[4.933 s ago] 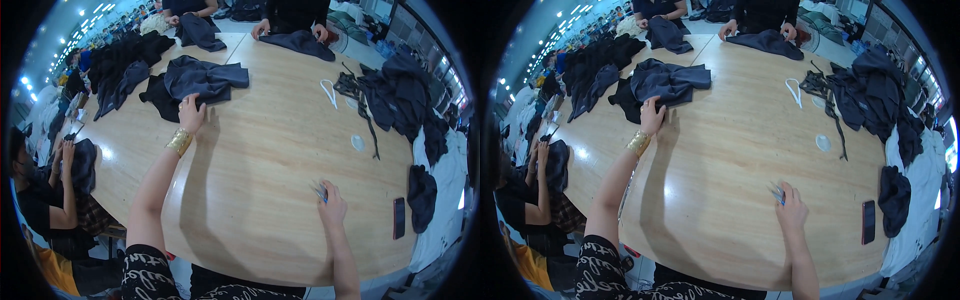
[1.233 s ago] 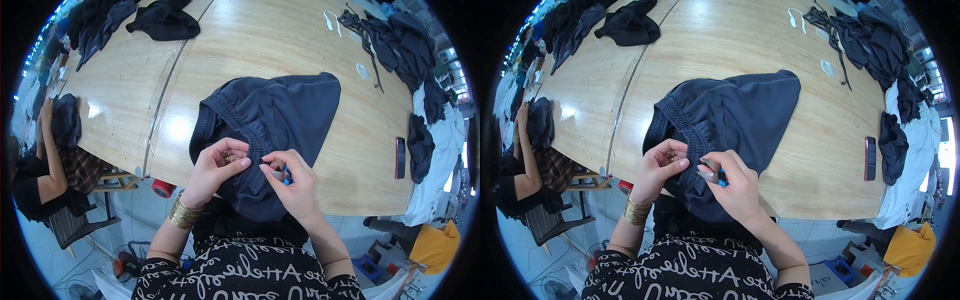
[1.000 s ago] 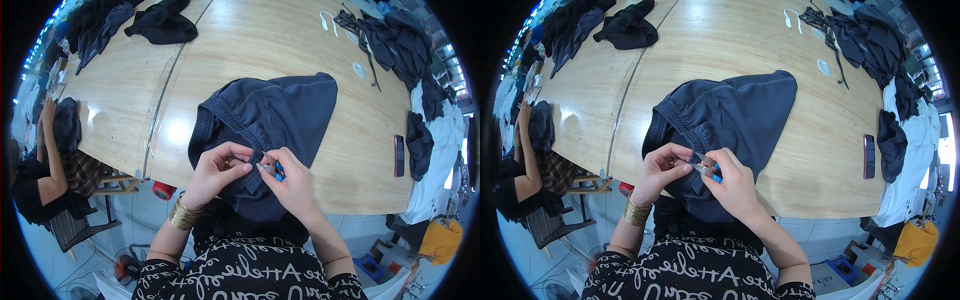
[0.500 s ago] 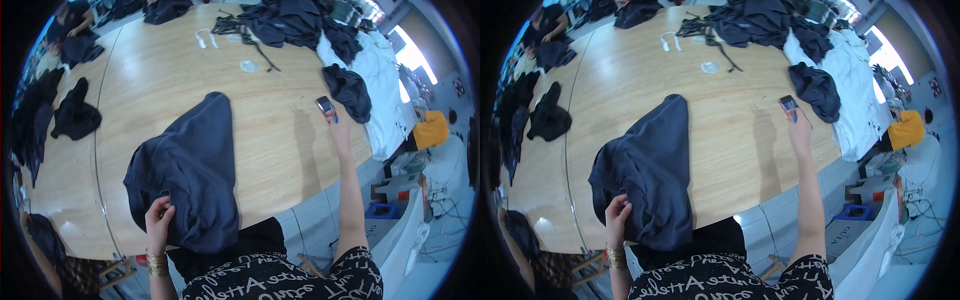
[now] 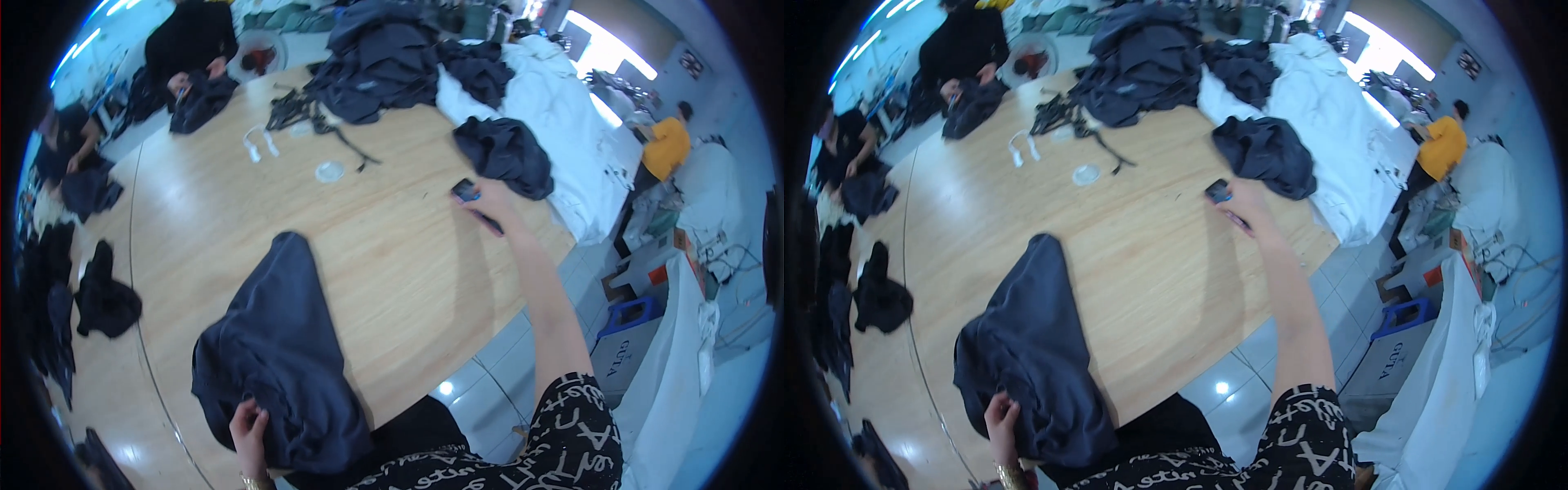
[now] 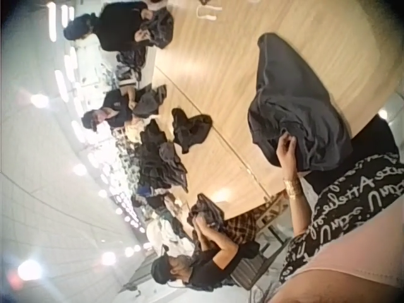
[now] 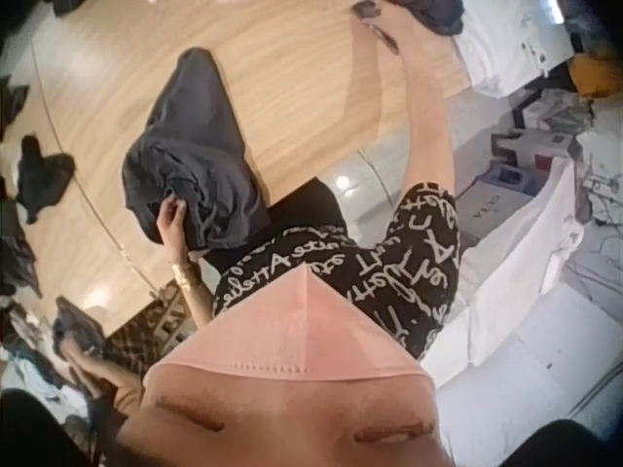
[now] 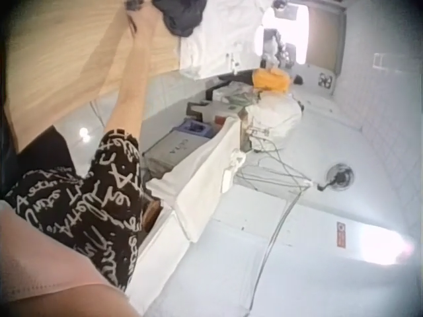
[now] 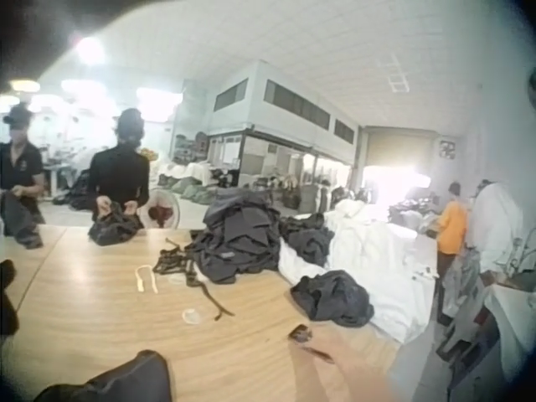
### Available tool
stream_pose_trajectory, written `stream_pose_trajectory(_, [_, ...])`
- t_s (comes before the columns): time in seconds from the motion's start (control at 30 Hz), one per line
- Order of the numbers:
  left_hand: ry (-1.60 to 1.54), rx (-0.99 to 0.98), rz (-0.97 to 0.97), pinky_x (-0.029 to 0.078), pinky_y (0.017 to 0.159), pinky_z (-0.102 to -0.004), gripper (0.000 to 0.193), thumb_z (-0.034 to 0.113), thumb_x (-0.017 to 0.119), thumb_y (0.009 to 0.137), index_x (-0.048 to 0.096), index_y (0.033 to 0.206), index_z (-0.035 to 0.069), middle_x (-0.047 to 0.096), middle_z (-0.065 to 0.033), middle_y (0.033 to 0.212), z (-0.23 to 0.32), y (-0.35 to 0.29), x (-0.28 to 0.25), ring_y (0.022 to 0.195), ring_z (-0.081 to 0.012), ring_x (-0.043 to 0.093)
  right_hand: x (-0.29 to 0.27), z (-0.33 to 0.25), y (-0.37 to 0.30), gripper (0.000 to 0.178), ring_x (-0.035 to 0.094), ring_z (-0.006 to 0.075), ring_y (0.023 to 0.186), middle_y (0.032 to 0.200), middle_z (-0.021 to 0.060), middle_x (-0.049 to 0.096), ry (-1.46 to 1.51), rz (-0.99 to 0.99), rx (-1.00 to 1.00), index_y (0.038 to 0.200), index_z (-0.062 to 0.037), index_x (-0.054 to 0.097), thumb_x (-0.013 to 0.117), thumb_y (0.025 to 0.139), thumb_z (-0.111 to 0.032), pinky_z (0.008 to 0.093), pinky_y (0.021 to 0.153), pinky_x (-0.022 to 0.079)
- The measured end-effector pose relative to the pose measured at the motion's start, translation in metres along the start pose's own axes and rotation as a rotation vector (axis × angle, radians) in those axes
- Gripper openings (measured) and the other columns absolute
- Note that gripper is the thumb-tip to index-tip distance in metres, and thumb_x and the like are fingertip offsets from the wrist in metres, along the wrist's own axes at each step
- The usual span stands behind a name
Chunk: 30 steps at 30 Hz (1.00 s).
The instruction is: Trimming loose threads and finishing details on gray garments using thread snips in a textile factory.
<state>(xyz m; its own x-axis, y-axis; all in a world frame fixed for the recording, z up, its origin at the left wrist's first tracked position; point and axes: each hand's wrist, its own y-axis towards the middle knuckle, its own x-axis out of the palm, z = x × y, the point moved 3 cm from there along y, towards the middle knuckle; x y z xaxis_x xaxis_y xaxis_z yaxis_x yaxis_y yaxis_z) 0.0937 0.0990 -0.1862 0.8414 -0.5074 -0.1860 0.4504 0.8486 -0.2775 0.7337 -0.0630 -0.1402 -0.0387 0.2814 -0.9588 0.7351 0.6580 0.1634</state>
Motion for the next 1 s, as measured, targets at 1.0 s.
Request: stream_pose_trajectory(1.0, [0.042, 0.001, -0.039, 0.044, 0.084, -0.0267, 0.033, 0.013, 0.064, 0.087, 0.058, 0.116, -0.002, 0.063, -0.0073, 0.102, 0.009, 0.007, 0.007, 0.094, -0.0169, 0.057, 0.001, -0.016, 0.007, 0.045, 0.063, 0.0374, 0.083, 0.083, 0.0216, 0.064, -0.119, -0.161, -0.154, 0.095, -0.0014, 0.053, 0.075, 0.064, -0.026, 0.0445, 0.07, 0.049])
